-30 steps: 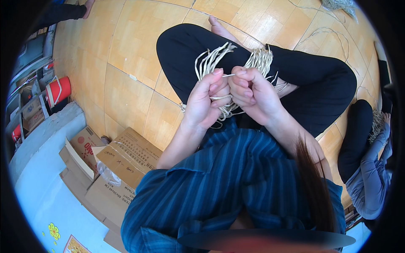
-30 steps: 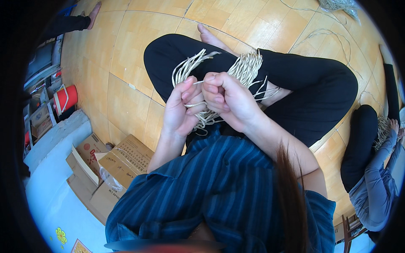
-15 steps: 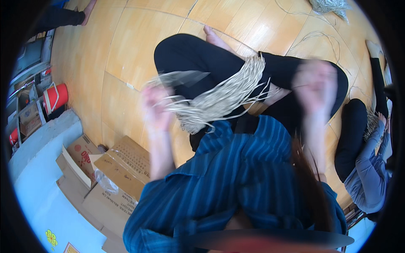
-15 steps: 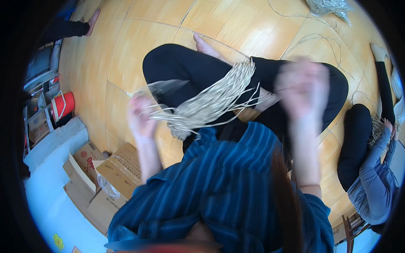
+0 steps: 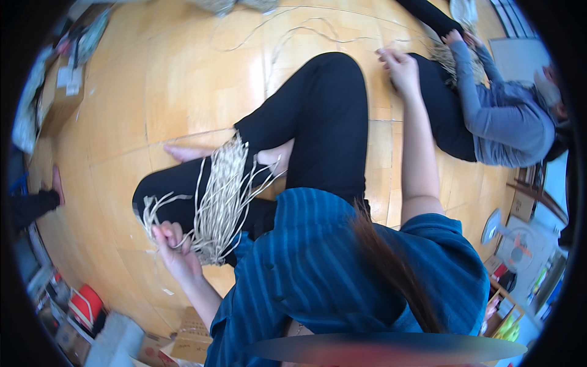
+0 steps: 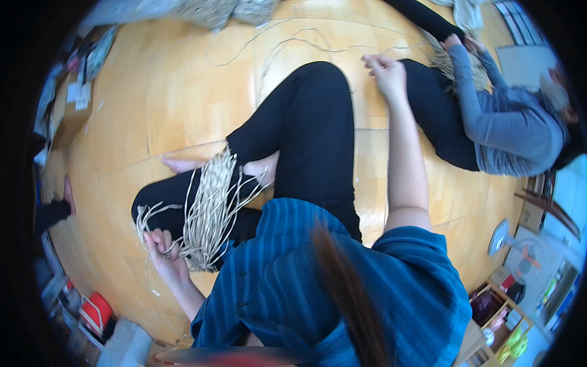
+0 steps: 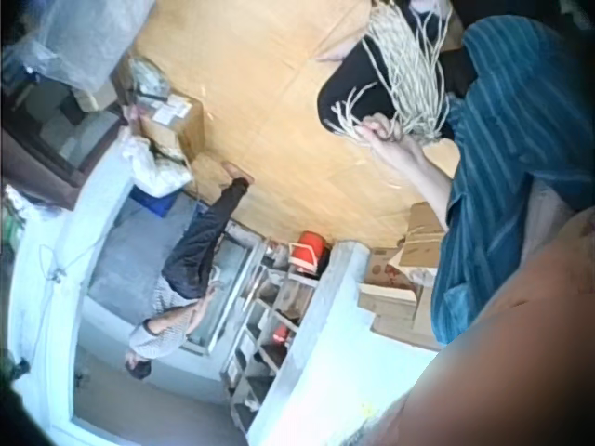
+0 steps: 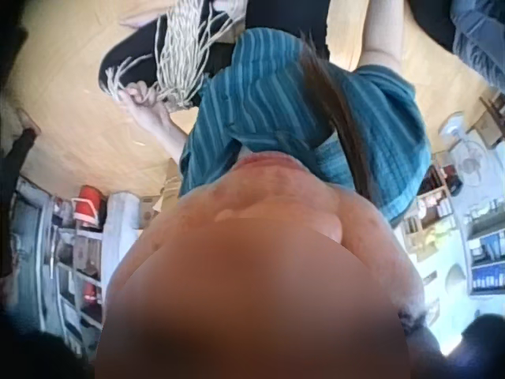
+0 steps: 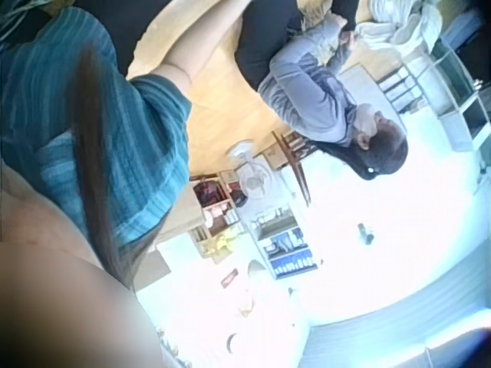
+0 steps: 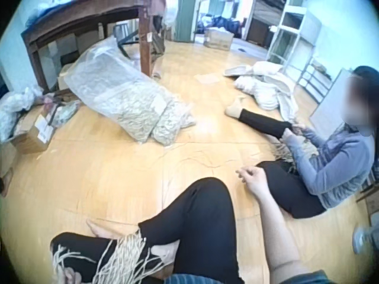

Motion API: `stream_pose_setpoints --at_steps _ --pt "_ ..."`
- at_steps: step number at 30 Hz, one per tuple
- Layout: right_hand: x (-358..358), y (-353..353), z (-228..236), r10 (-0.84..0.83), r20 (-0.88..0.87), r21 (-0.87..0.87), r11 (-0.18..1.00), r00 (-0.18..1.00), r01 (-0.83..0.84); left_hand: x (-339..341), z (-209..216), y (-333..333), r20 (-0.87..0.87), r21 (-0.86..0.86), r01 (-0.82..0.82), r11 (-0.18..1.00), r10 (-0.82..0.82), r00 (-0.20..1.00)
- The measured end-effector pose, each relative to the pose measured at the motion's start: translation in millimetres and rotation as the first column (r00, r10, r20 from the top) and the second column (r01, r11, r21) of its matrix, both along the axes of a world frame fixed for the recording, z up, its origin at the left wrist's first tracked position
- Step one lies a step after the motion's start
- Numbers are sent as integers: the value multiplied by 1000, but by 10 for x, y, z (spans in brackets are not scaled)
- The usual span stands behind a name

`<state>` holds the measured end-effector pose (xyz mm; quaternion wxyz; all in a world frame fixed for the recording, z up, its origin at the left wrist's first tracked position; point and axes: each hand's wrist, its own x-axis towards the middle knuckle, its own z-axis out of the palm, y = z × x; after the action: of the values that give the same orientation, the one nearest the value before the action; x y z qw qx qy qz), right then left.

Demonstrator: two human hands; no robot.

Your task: The person sits on the floor and repeatedly ties small bundles of light-colored cord with a thin tie cord. They separate a few strands, wrap the tie cord around them, and pull it tight to secure the bundle. The process is repeated continuously throughout the clip.

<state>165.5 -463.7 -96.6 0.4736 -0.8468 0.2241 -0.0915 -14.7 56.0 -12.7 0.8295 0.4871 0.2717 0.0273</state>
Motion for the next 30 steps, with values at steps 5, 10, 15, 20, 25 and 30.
stream_pose_setpoints --at_steps 5,10,15,20,25,30 --pt "-266 -355 -841 -14 -127 23 1000 992 17 92 -61 67 -27 -76 -63 995 61 998" --pt "-375 -249 -1372 -47 -98 -57 998 994 42 88 -53 140 -67 -36 -96 995 93 993" --pt "-356 -188 -1657 -46 -31 -221 974 998 38 27 -40 180 -46 -28 -102 994 101 994" --pt "-353 -209 -1509 -119 -7 -231 966 993 114 -6 -40 200 -33 -59 -127 990 125 992" --pt "-266 204 -559 -207 424 34 977 882 213 -36 -35 220 -62 -18 -75 997 74 995" --pt "-388 1652 415 227 408 424 811 885 -403 -84 -60 95 -116 161 -197 967 217 969"
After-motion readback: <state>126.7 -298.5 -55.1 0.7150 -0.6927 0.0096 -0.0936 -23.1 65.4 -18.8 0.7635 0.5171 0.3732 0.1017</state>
